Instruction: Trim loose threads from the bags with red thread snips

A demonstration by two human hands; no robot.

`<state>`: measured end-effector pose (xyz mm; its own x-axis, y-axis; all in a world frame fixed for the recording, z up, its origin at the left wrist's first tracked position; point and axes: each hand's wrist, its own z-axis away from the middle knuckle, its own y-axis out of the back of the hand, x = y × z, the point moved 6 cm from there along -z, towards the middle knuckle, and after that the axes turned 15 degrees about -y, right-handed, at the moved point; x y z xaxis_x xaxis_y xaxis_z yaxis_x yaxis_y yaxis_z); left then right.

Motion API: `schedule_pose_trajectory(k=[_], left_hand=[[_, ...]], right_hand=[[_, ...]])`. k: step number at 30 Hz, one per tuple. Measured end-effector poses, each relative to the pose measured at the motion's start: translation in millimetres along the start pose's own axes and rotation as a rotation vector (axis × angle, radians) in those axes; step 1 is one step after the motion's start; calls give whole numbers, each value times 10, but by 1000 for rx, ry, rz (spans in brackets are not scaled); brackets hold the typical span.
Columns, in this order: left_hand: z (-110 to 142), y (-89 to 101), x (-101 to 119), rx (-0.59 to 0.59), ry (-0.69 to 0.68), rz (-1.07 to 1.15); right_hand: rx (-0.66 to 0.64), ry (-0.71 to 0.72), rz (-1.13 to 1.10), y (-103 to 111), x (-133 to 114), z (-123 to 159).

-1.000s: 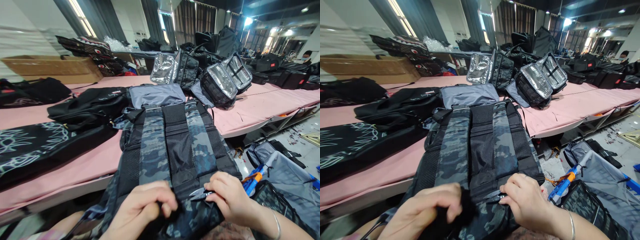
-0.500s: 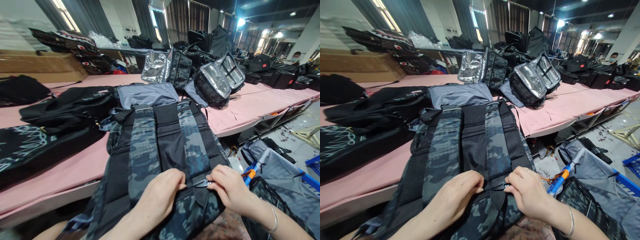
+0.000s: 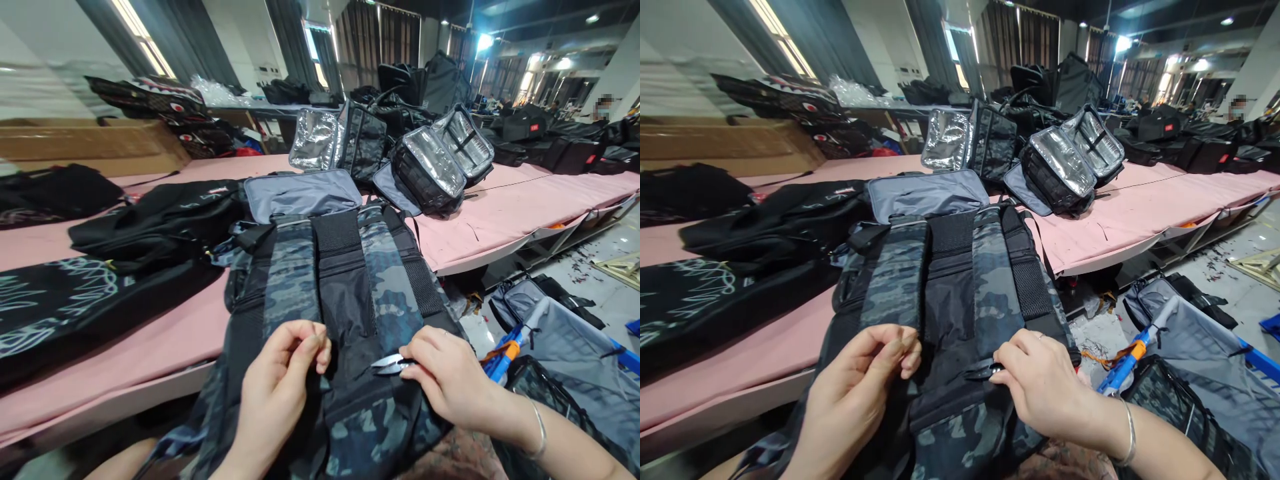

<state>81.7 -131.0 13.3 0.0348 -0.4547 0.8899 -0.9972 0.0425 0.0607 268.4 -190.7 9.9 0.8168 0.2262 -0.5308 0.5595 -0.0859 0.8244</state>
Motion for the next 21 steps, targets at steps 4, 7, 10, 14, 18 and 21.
schedule_pose_trajectory(k=[4,7,10,14,18,21], left_hand=[[11,-4,-25,43,14,80],[15,-4,-4,21,-11,66],[21,-8,7,-5,-30,31],[22,-40,-6,-29,-34,-6],[29,14,72,23,0,74],[37,72,206,-50,41,265]], right_hand=[[129,18,115,29,-135,-90],[149,46,219,-13,-252,-201],[136,58,269,-67,-318,-294],[134,45,288,-103,-336,-351],[109,52,250,-103,-314,-369],[133,33,75,-25,-226,-374]])
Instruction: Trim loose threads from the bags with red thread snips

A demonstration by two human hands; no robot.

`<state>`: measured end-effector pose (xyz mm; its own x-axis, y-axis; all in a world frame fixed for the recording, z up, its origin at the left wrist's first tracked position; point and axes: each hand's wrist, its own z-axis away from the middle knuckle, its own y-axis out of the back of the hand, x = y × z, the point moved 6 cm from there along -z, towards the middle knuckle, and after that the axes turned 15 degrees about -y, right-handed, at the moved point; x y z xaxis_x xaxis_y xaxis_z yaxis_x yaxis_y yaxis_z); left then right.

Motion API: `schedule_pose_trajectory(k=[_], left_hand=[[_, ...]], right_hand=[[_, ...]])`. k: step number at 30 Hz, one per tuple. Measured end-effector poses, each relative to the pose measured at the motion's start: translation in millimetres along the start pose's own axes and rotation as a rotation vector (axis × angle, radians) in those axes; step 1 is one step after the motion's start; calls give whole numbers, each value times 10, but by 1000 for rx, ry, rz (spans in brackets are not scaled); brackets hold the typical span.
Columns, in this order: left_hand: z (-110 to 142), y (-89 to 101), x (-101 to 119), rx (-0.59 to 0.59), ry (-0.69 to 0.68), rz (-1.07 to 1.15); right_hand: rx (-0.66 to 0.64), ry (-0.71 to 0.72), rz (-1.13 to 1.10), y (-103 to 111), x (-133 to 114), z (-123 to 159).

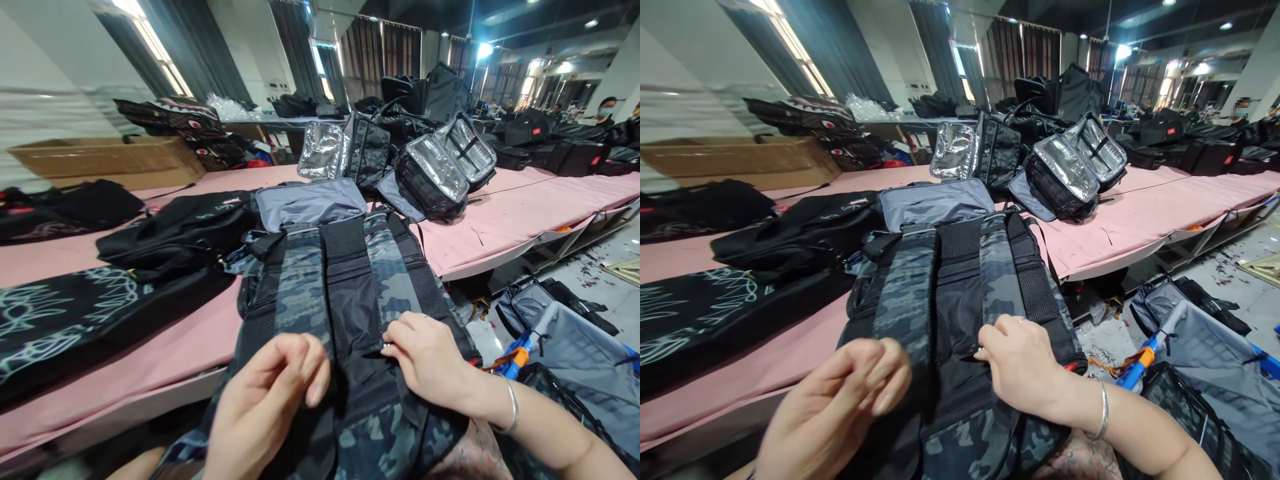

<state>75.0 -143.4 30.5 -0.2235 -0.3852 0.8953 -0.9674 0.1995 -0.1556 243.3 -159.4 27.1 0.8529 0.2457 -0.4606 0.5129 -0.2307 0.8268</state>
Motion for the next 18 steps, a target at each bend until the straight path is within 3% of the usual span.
schedule_pose_trajectory(k=[3,8,11,13,18], left_hand=[[-20,-46,141,-271,-66,-26],[-90,-167,-26,-586,-245,-812],[-31,-330,-191,-735,-333,-1026],[18,-403,-224,-756,-397,-1055],[29,-397,-166,-605,-410,-899]], right_hand=[[124,-68,-230,148,184,7],[227,-187,-396,307,518,79],[265,-235,-406,362,666,158],[281,-260,-394,383,752,213],[284,-308,-390,405,907,310]])
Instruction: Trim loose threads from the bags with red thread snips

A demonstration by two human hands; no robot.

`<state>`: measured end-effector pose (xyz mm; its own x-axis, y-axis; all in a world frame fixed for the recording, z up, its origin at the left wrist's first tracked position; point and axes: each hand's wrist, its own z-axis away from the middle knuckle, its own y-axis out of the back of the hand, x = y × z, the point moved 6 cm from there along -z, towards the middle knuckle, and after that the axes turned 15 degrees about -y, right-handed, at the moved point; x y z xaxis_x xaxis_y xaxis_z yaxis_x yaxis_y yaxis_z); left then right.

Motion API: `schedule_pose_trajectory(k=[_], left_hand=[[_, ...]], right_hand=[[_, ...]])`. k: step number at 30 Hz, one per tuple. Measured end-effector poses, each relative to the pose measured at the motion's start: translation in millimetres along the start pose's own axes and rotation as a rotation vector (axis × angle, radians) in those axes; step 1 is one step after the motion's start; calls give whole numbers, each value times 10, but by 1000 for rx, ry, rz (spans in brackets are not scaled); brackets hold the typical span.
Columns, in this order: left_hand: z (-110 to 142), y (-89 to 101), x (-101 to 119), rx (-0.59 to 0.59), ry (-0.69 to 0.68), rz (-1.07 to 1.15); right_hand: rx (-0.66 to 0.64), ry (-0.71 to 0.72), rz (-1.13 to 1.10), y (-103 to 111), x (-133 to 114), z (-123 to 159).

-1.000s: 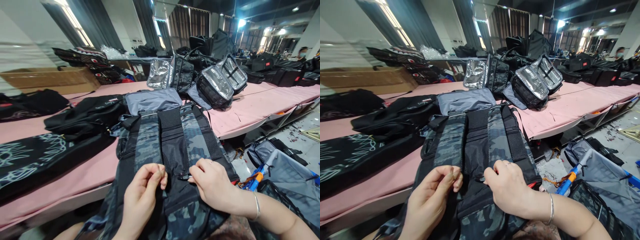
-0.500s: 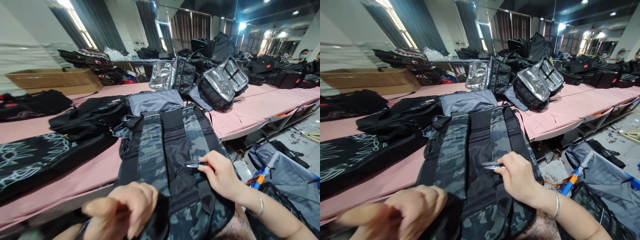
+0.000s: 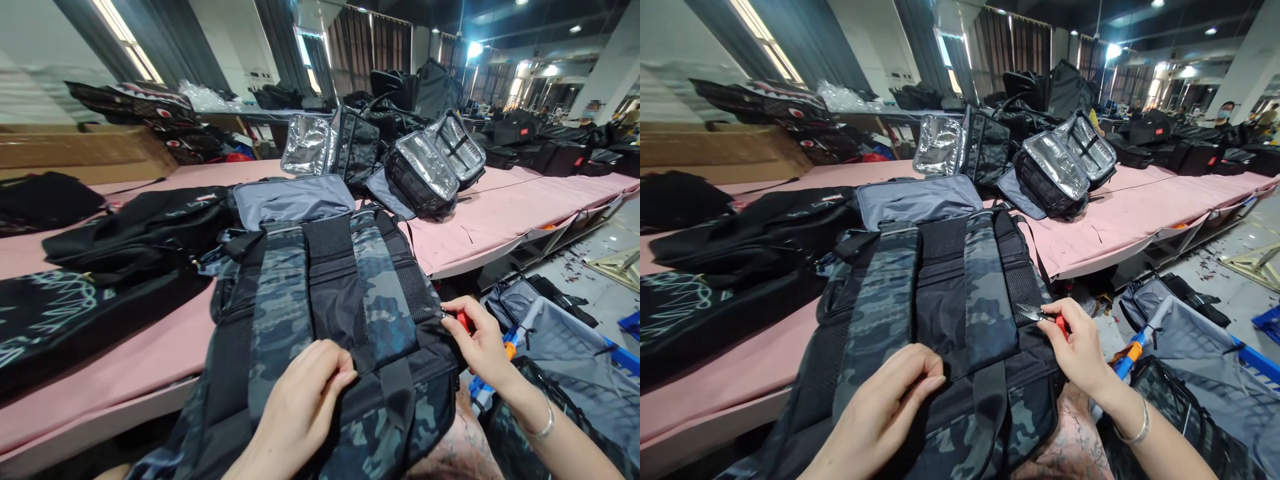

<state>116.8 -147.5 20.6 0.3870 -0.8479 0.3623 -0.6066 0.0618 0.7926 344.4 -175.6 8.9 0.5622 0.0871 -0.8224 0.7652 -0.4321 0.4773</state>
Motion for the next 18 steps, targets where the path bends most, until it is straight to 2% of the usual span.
schedule_pose_trajectory(k=[4,7,13,16,18], left_hand=[[-22,6,-24,21,38,-3],[-22,0,-33,22,56,-19],[-8,-31,-19,35,34,-32],[-26,-45,-12,43,31,-5],[-20,16,-29,84,75,35]], right_hand=[[-185,103,40,-125,-126,95],[-309,205,182,-294,-322,215],[-344,288,547,-558,-571,319],[-343,317,618,-625,-600,322],[-353,331,622,-643,-592,319]])
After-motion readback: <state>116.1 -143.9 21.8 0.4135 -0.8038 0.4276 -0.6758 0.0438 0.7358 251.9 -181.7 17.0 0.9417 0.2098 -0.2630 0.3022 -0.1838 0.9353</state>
